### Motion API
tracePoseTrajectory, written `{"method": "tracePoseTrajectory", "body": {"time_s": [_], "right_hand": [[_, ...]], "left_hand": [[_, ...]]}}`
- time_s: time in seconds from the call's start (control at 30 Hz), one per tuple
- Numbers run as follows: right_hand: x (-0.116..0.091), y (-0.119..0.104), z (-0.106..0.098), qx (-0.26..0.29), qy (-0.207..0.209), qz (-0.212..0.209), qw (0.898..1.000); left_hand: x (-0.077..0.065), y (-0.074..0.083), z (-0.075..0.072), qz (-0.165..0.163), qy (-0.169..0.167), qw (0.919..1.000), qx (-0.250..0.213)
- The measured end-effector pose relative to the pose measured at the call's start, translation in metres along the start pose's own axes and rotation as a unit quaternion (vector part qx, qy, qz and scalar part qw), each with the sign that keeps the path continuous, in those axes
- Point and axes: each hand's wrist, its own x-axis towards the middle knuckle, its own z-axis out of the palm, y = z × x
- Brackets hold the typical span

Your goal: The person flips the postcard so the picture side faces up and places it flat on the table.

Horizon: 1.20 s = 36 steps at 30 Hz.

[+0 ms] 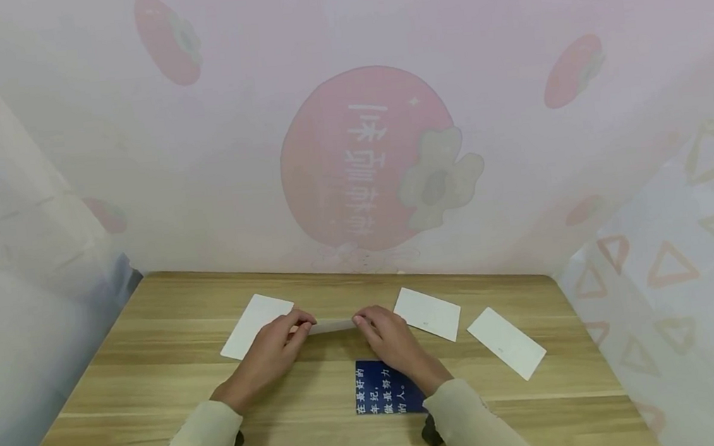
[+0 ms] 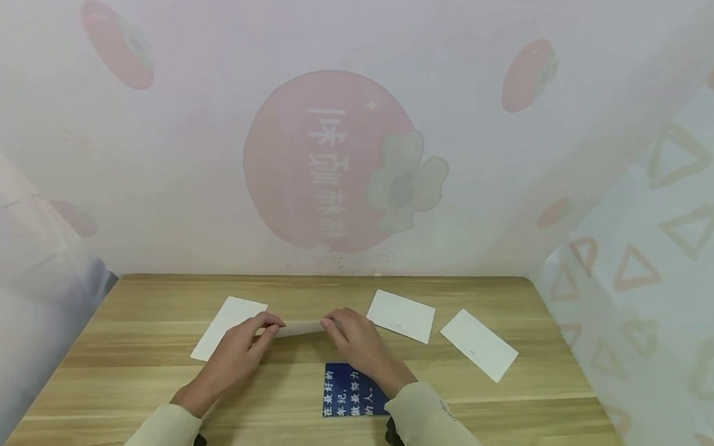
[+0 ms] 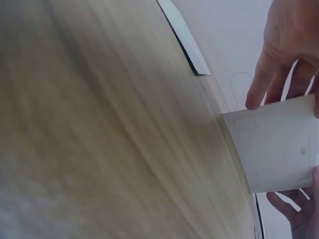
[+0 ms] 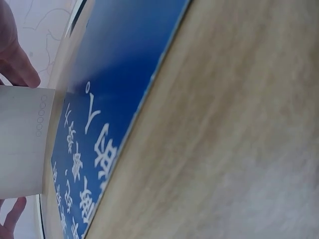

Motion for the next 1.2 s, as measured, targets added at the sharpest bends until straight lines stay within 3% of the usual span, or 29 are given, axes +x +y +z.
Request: {"method": "tracePoseTrajectory", "body": {"time_s": [0.2, 0.73, 1.2], "right_hand": [[-0.002, 0.004, -0.001, 0.004, -0.015, -0.019, 1.0], [-0.007, 0.013, -0.008, 0.001, -0.078, -0.064, 0.995], [-0.009, 0.013, -0.011, 0.01, -0.107, -0.043, 0.993]], "left_hand": [[-0.003, -0.006, -0.002, 0.027, -0.02, 0.9994, -0.006], [-0.006, -0.011, -0.007, 0.042, -0.076, 0.9962, -0.002], [-0.008, -0.009, -0.014, 0.046, -0.097, 0.9939, 0.025]]}}
